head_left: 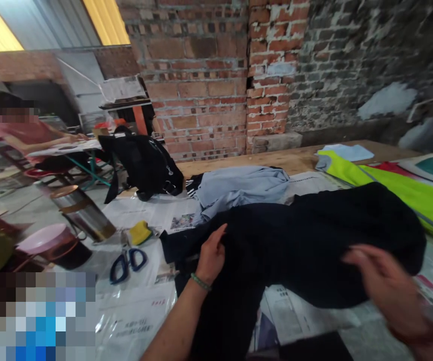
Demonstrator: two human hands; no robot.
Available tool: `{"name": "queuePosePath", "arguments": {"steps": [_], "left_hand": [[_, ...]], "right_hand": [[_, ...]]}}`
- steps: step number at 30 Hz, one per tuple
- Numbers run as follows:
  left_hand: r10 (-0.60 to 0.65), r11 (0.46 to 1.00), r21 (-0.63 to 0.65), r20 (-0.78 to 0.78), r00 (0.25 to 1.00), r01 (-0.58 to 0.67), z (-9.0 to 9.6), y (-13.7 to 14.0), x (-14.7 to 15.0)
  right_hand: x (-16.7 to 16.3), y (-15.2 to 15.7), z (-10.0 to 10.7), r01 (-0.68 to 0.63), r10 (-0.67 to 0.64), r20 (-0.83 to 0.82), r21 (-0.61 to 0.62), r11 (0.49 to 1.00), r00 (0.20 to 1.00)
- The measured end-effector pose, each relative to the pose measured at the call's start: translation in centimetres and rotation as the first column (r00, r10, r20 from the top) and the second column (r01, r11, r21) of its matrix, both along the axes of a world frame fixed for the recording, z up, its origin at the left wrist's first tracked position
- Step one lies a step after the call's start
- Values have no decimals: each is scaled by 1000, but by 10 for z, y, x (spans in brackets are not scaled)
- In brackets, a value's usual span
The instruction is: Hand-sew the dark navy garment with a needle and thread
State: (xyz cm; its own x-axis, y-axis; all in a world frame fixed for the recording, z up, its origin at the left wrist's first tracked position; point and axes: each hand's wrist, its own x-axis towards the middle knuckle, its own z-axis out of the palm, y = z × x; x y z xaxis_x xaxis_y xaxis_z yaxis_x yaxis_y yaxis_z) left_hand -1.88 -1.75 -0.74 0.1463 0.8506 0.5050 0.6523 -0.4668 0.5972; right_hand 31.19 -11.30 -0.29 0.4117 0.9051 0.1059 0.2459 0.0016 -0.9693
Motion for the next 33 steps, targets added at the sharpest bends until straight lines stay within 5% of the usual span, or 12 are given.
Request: {"name": "queuePosePath", "arguments": {"steps": [1, 4, 7, 13, 20, 24, 26, 29, 33], "left_hand": [[65, 998, -9, 7, 998, -65, 1, 2, -4], [208, 978, 0, -9, 978, -208, 3, 8, -19], [342, 935, 102, -11, 940, -339, 11, 13, -42], [565, 810, 193, -1, 825, -554, 37, 11, -84], [510, 841, 52, -411, 756, -539, 36, -9, -114], [542, 840, 274, -413, 732, -468, 48, -13, -102], [470, 874, 310, -340, 815, -375, 60, -13, -78], [166, 976, 185, -309, 936, -112, 70, -13, -31], [-217, 974, -50, -458, 862, 219, 62, -17, 22]], "right_hand": [[-22, 19, 2, 5, -8, 74, 32, 999, 997], [-87, 70, 1, -266, 249, 169, 85, 960, 954], [-121, 103, -9, -421, 366, 336, 108, 900, 868], [-110, 135, -29, -325, 251, 455, 91, 941, 854], [-105, 138, -37, -332, 278, 412, 64, 941, 868], [-104, 137, -37, -351, 296, 404, 69, 934, 866], [-103, 137, -36, -351, 300, 391, 65, 934, 870], [-102, 137, -35, -350, 303, 370, 67, 934, 878], [-100, 139, -34, -353, 309, 350, 69, 933, 884]]}}
